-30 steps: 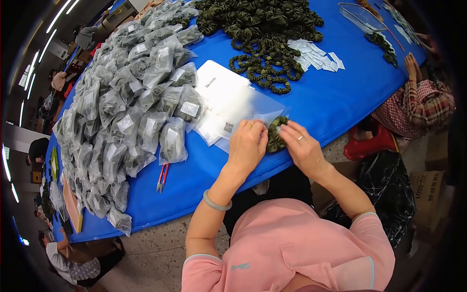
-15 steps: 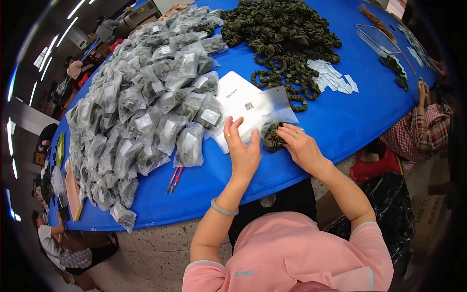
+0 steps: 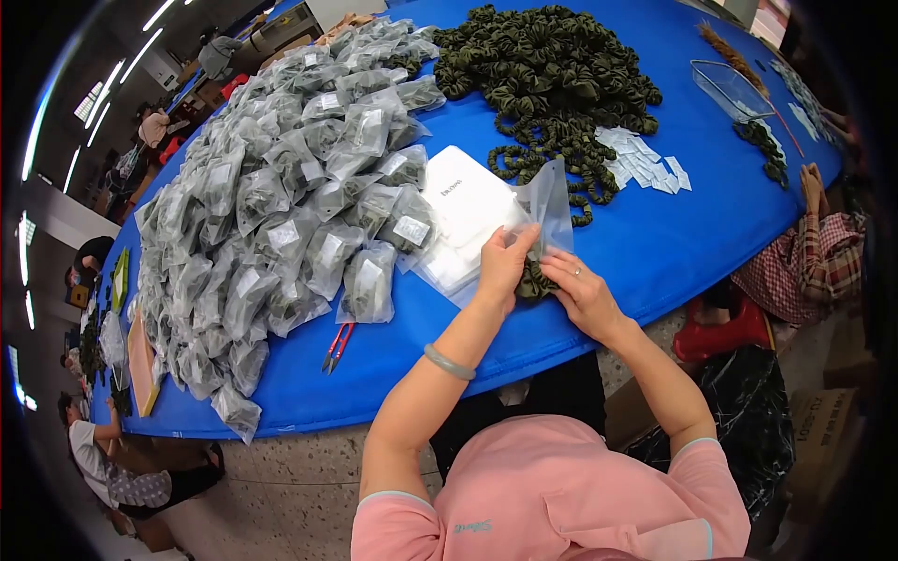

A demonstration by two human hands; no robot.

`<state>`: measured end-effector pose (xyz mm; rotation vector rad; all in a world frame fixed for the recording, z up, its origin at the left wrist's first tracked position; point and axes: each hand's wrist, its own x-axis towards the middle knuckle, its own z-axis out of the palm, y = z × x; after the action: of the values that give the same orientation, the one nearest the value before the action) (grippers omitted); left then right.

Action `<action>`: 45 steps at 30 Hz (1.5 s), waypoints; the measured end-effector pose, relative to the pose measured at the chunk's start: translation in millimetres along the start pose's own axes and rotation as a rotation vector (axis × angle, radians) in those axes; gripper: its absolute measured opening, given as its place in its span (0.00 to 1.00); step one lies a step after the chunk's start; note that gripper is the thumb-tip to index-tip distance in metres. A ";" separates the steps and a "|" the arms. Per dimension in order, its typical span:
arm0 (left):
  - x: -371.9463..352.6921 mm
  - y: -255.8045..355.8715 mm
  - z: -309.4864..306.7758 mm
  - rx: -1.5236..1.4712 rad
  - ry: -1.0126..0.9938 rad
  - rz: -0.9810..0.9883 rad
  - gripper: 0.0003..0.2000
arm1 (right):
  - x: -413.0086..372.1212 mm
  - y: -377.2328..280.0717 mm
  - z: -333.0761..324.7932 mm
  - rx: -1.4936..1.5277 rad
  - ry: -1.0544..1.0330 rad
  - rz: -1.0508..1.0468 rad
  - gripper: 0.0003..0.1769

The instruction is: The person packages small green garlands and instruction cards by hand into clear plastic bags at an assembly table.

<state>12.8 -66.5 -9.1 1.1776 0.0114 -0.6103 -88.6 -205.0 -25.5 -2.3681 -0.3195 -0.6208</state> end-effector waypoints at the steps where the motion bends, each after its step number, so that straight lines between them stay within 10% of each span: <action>1: 4.3 -4.5 4.6 -0.046 0.006 0.043 0.17 | 0.6 -0.4 2.2 -0.031 0.023 -0.058 0.19; 11: -8.0 -24.2 -2.3 -0.487 -0.192 -0.222 0.15 | 1.7 -18.4 1.3 -0.317 0.081 -0.145 0.21; 23: -56.5 -24.2 20.8 -0.454 -0.106 -0.045 0.18 | -12.1 -29.1 -0.4 -0.315 0.219 0.023 0.21; 37: -69.9 -42.6 19.7 -0.495 -0.136 -0.329 0.18 | -49.6 -48.3 -22.9 -0.357 0.177 -0.097 0.25; 41: -75.8 -31.4 8.7 -0.108 -0.314 -0.438 0.14 | -57.1 -47.1 -27.3 -0.006 0.302 0.529 0.34; 45: -80.5 -33.4 -5.2 0.214 -0.224 -0.317 0.12 | -59.0 -32.7 -20.3 -0.040 0.156 0.523 0.41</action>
<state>-68.3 -34.7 -14.2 1.3195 -0.0600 -1.0420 -158.6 -197.5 -24.4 -2.2862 0.3755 -0.5531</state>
